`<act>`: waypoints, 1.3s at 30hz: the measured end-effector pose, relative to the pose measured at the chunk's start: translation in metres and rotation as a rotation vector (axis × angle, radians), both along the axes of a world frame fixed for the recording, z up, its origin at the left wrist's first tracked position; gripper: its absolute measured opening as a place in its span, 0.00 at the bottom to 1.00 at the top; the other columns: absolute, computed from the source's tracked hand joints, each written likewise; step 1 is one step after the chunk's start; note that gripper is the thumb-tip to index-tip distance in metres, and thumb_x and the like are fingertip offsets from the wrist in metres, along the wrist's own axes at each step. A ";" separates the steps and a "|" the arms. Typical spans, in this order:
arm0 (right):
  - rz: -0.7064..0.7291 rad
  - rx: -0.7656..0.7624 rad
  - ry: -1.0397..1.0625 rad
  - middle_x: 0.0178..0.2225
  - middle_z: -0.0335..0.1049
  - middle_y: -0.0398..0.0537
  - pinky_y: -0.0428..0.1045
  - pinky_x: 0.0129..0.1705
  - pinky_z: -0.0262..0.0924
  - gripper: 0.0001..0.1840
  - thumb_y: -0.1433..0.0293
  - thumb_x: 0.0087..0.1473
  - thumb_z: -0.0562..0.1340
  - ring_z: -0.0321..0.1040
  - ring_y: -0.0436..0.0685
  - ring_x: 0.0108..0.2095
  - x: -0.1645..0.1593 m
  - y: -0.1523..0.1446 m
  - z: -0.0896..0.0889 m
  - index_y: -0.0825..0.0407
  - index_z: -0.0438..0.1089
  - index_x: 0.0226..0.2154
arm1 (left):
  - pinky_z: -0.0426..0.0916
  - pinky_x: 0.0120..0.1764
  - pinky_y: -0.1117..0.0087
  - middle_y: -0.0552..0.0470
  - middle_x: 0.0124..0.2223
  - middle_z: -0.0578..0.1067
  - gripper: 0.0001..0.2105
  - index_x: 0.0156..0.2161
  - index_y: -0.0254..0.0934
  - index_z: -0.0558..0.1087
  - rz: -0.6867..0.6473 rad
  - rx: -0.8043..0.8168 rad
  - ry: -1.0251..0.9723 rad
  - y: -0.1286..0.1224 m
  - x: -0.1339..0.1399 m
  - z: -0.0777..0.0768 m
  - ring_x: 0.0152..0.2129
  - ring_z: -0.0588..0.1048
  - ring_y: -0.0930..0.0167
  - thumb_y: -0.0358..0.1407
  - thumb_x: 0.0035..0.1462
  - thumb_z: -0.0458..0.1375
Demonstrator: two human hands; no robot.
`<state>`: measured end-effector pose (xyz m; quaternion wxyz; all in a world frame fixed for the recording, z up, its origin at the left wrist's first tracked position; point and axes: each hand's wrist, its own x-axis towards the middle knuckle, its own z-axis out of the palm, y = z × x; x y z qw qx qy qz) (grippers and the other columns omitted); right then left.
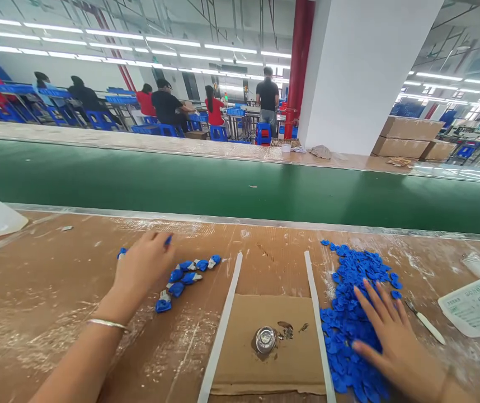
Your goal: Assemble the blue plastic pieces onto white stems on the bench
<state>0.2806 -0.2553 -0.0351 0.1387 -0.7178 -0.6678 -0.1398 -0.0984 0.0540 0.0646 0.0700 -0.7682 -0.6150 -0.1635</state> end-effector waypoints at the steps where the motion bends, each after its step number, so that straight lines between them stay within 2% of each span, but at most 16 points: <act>1: 0.029 -0.001 -0.044 0.65 0.45 0.61 0.83 0.49 0.50 0.47 0.45 0.56 0.56 0.42 0.81 0.63 -0.004 -0.014 -0.011 0.47 0.38 0.68 | 0.69 0.42 0.55 0.39 0.51 0.70 0.19 0.49 0.34 0.70 0.076 -0.034 0.023 0.004 -0.006 0.003 0.44 0.73 0.52 0.37 0.63 0.42; 3: 0.044 -0.008 -0.091 0.66 0.44 0.63 0.83 0.49 0.50 0.47 0.45 0.57 0.55 0.43 0.81 0.63 -0.016 -0.025 -0.027 0.48 0.37 0.68 | 0.69 0.40 0.55 0.38 0.52 0.70 0.19 0.50 0.35 0.70 0.188 -0.101 0.052 0.010 -0.015 0.006 0.46 0.72 0.51 0.37 0.63 0.42; 6: -0.002 -0.014 -0.092 0.67 0.43 0.56 0.81 0.53 0.46 0.40 0.49 0.61 0.53 0.40 0.77 0.65 -0.025 -0.004 -0.033 0.44 0.39 0.68 | 0.68 0.40 0.58 0.35 0.51 0.71 0.19 0.49 0.33 0.72 0.235 -0.221 0.125 0.016 -0.025 0.002 0.48 0.71 0.51 0.34 0.60 0.43; 8: -0.037 -0.029 -0.068 0.67 0.44 0.52 0.81 0.55 0.42 0.35 0.50 0.63 0.51 0.38 0.76 0.65 -0.022 0.021 -0.027 0.44 0.46 0.67 | 0.66 0.43 0.59 0.33 0.50 0.72 0.18 0.47 0.30 0.73 0.230 -0.260 0.174 0.019 -0.030 -0.003 0.49 0.69 0.50 0.32 0.58 0.44; 12: -0.048 -0.029 -0.021 0.65 0.49 0.53 0.82 0.56 0.39 0.31 0.51 0.62 0.53 0.38 0.78 0.65 -0.008 0.055 -0.003 0.48 0.60 0.61 | 0.63 0.47 0.55 0.31 0.51 0.71 0.19 0.48 0.28 0.74 0.208 -0.244 0.172 0.020 -0.036 -0.012 0.50 0.68 0.48 0.32 0.58 0.44; 13: -0.023 -0.003 -0.005 0.64 0.53 0.54 0.80 0.57 0.42 0.28 0.52 0.62 0.54 0.42 0.77 0.64 -0.006 0.058 0.004 0.49 0.64 0.59 | 0.62 0.48 0.54 0.30 0.51 0.71 0.20 0.48 0.27 0.73 0.204 -0.232 0.159 0.019 -0.035 -0.013 0.50 0.68 0.48 0.32 0.59 0.44; 15: 0.094 0.032 0.063 0.57 0.63 0.55 0.70 0.57 0.54 0.21 0.58 0.63 0.55 0.56 0.71 0.58 -0.008 0.060 0.017 0.50 0.70 0.52 | 0.61 0.50 0.53 0.29 0.51 0.70 0.20 0.48 0.26 0.73 0.205 -0.198 0.127 0.019 -0.033 -0.015 0.51 0.67 0.48 0.32 0.58 0.43; 17: 0.242 0.014 0.159 0.48 0.70 0.54 0.59 0.51 0.65 0.16 0.65 0.65 0.52 0.66 0.62 0.49 -0.016 0.061 0.025 0.51 0.72 0.47 | 0.60 0.51 0.52 0.30 0.52 0.69 0.20 0.47 0.25 0.73 0.198 -0.160 0.084 0.021 -0.028 -0.017 0.51 0.66 0.48 0.31 0.58 0.43; 20: 0.364 -0.050 0.206 0.44 0.72 0.52 0.52 0.46 0.68 0.16 0.70 0.66 0.50 0.70 0.57 0.44 -0.031 0.068 0.025 0.52 0.72 0.45 | 0.60 0.53 0.57 0.37 0.54 0.70 0.20 0.49 0.29 0.72 0.118 -0.133 -0.009 0.028 -0.024 -0.022 0.52 0.66 0.54 0.31 0.57 0.43; 24: 0.416 -0.066 0.154 0.40 0.73 0.53 0.52 0.39 0.71 0.20 0.71 0.66 0.47 0.73 0.60 0.39 -0.045 0.079 0.017 0.54 0.74 0.40 | 0.65 0.48 0.68 0.41 0.47 0.76 0.20 0.48 0.27 0.73 -0.001 -0.178 -0.152 0.038 -0.024 -0.032 0.45 0.73 0.63 0.30 0.54 0.46; 29: 0.434 0.034 -0.010 0.32 0.72 0.51 0.46 0.28 0.69 0.29 0.65 0.70 0.39 0.73 0.52 0.29 -0.045 0.084 0.011 0.53 0.72 0.34 | 0.67 0.46 0.67 0.43 0.43 0.78 0.17 0.44 0.30 0.75 -0.115 -0.199 -0.286 0.040 -0.022 -0.045 0.41 0.75 0.63 0.31 0.54 0.47; 31: 0.442 0.110 -0.142 0.30 0.70 0.50 0.46 0.26 0.66 0.30 0.67 0.70 0.38 0.71 0.52 0.26 -0.046 0.086 0.008 0.53 0.72 0.32 | 0.68 0.44 0.67 0.45 0.41 0.78 0.15 0.42 0.32 0.76 -0.189 -0.215 -0.324 0.037 -0.019 -0.047 0.38 0.76 0.64 0.33 0.56 0.49; 35: 0.388 0.225 -0.414 0.26 0.66 0.50 0.52 0.26 0.61 0.25 0.73 0.68 0.42 0.67 0.57 0.24 -0.054 0.093 -0.006 0.54 0.70 0.30 | 0.69 0.41 0.70 0.48 0.41 0.78 0.14 0.42 0.34 0.75 -0.381 -0.255 -0.356 0.024 -0.007 -0.046 0.37 0.75 0.66 0.40 0.59 0.53; 39: 0.335 0.246 -0.430 0.25 0.65 0.50 0.54 0.27 0.58 0.24 0.71 0.68 0.44 0.65 0.58 0.22 -0.055 0.096 -0.014 0.54 0.70 0.29 | 0.67 0.44 0.69 0.48 0.42 0.77 0.15 0.45 0.35 0.74 -0.525 -0.268 -0.304 0.009 0.012 -0.051 0.40 0.75 0.66 0.42 0.57 0.60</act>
